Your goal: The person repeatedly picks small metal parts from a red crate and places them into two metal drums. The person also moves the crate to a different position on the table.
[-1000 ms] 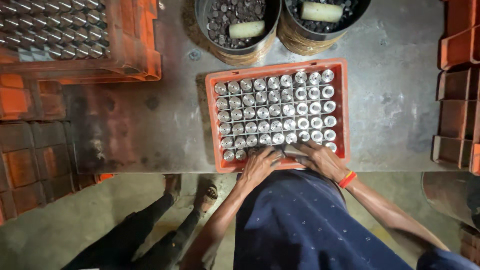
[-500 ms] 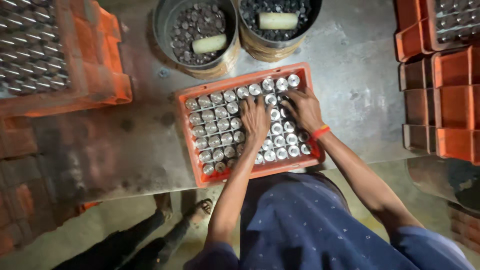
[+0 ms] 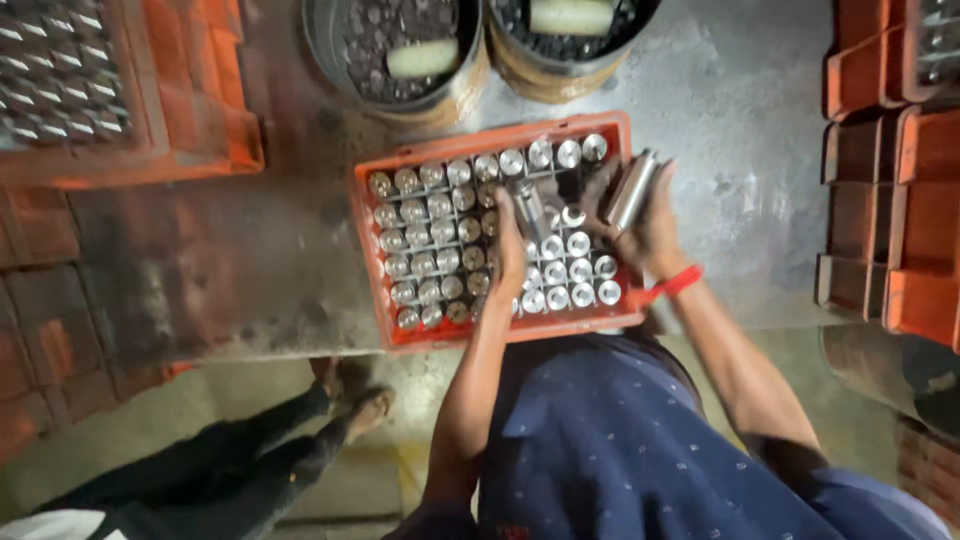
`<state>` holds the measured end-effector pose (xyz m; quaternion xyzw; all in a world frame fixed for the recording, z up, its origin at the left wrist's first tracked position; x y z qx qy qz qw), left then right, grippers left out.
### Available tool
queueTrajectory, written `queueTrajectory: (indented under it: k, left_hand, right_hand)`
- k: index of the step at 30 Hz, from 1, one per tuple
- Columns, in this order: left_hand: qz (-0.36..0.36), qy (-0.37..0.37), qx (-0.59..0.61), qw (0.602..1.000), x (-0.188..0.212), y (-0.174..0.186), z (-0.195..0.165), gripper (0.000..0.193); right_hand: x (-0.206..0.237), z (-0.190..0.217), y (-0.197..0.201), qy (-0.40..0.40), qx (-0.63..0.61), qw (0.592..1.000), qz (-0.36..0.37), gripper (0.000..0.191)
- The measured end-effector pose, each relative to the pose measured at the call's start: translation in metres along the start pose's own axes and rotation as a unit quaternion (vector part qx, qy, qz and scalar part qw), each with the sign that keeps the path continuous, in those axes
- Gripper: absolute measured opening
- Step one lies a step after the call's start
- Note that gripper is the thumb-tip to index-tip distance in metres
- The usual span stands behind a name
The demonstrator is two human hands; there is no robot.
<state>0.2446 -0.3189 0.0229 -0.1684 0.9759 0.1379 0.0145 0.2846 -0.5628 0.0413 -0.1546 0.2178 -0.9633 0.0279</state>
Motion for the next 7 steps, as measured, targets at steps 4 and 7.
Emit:
queueTrajectory:
  k: [4, 7]
  left_hand:
    - [0.095, 0.111, -0.025, 0.989, 0.011, -0.024, 0.005, 0.044]
    - [0.101, -0.079, -0.256, 0.958, 0.017, -0.026, -0.007, 0.045]
  right_hand:
    - [0.011, -0.027, -0.008, -0.021, 0.289, 0.956, -0.049, 0.045]
    - [0.02, -0.021, -0.033, 0.232, 0.671, 0.703, 0.04, 0.04]
Point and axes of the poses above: each hand's wrist, its own x-axis away from the middle knuckle, its own y-axis out of the back of the hand, z = x × y, the point moved 7 cm from there along -x, towards the middle knuckle
